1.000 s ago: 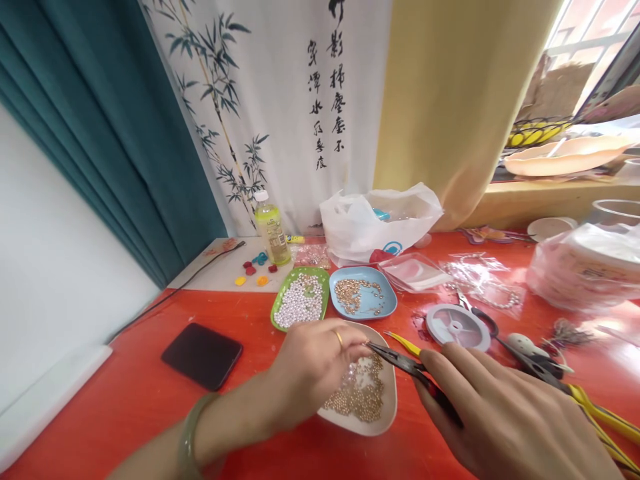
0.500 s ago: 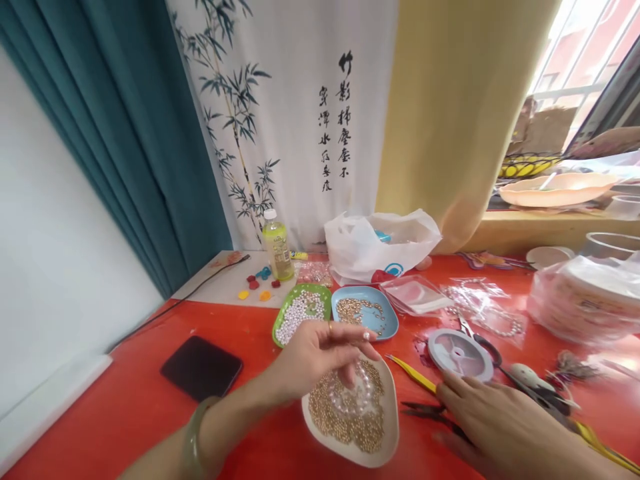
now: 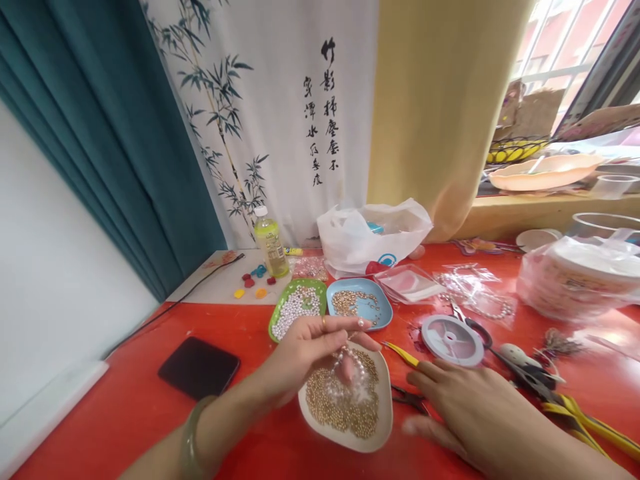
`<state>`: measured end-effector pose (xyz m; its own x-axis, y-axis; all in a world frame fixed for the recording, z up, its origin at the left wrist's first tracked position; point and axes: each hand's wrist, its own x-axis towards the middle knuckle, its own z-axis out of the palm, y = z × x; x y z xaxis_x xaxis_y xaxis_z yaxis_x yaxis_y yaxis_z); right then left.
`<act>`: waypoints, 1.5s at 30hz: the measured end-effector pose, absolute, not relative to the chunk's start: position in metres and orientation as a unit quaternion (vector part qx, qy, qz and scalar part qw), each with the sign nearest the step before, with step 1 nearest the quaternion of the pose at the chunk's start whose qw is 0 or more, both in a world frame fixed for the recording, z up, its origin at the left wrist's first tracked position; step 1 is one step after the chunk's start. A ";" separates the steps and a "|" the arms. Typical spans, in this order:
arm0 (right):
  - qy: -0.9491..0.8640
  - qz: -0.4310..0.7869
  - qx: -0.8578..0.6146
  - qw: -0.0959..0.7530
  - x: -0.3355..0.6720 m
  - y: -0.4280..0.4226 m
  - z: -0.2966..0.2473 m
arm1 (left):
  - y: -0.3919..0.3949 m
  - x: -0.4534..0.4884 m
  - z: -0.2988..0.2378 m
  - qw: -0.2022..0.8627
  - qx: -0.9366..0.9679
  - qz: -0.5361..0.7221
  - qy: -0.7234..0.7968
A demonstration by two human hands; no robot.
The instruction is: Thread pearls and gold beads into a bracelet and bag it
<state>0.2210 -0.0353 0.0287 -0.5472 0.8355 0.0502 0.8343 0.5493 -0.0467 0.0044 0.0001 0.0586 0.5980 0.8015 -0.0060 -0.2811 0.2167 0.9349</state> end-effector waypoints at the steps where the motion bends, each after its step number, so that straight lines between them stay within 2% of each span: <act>1: -0.869 0.072 -0.485 0.072 0.218 -0.034 0.034 | -0.001 0.005 0.059 0.742 0.503 0.365 0.252; 4: -0.800 0.295 -0.481 0.205 0.203 -0.034 0.047 | -0.005 0.006 0.058 0.756 0.497 0.356 0.235; 6: -0.753 0.419 -0.438 0.256 0.194 -0.035 0.049 | -0.007 0.007 0.056 0.767 0.491 0.348 0.223; 11: -0.649 0.607 -0.366 0.277 0.181 -0.037 0.040 | -0.008 0.010 0.051 0.779 0.488 0.336 0.205; 14: -0.613 0.648 -0.357 0.278 0.181 -0.032 0.035 | -0.006 0.010 0.052 0.768 0.499 0.335 0.221; 16: -0.614 0.619 -0.389 0.297 0.185 -0.030 0.036 | -0.005 0.010 0.052 0.756 0.508 0.333 0.241; 19: -0.685 0.488 -0.449 0.302 0.197 -0.029 0.046 | -0.007 0.011 0.053 0.739 0.522 0.314 0.287; 23: -0.837 0.199 -0.457 0.226 0.215 -0.036 0.065 | -0.015 0.016 0.055 0.739 0.541 0.223 0.334; 26: -0.905 0.081 -0.386 0.161 0.217 -0.046 0.072 | -0.024 0.017 0.059 0.711 0.608 0.122 0.332; 31: -0.926 0.072 -0.343 0.141 0.204 -0.060 0.070 | -0.037 0.013 0.068 0.548 0.794 0.083 0.250; 34: -0.927 0.079 -0.341 0.131 0.199 -0.064 0.066 | -0.039 0.012 0.067 0.509 0.819 0.102 0.244; 36: -0.926 0.081 -0.346 0.127 0.198 -0.064 0.063 | -0.037 0.014 0.062 0.528 0.792 0.123 0.280; 41: -0.911 0.078 -0.375 0.153 0.201 -0.060 0.059 | -0.027 0.023 0.042 0.736 0.571 0.134 0.339; 45: -0.888 0.123 -0.415 0.155 0.200 -0.055 0.059 | -0.021 0.022 0.033 0.752 0.533 0.141 0.361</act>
<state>0.1997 -0.0551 0.0593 -0.6075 0.7754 0.1722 0.6993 0.6249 -0.3471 0.0225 -0.0206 0.0334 0.6999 0.5965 -0.3929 0.1725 0.3927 0.9034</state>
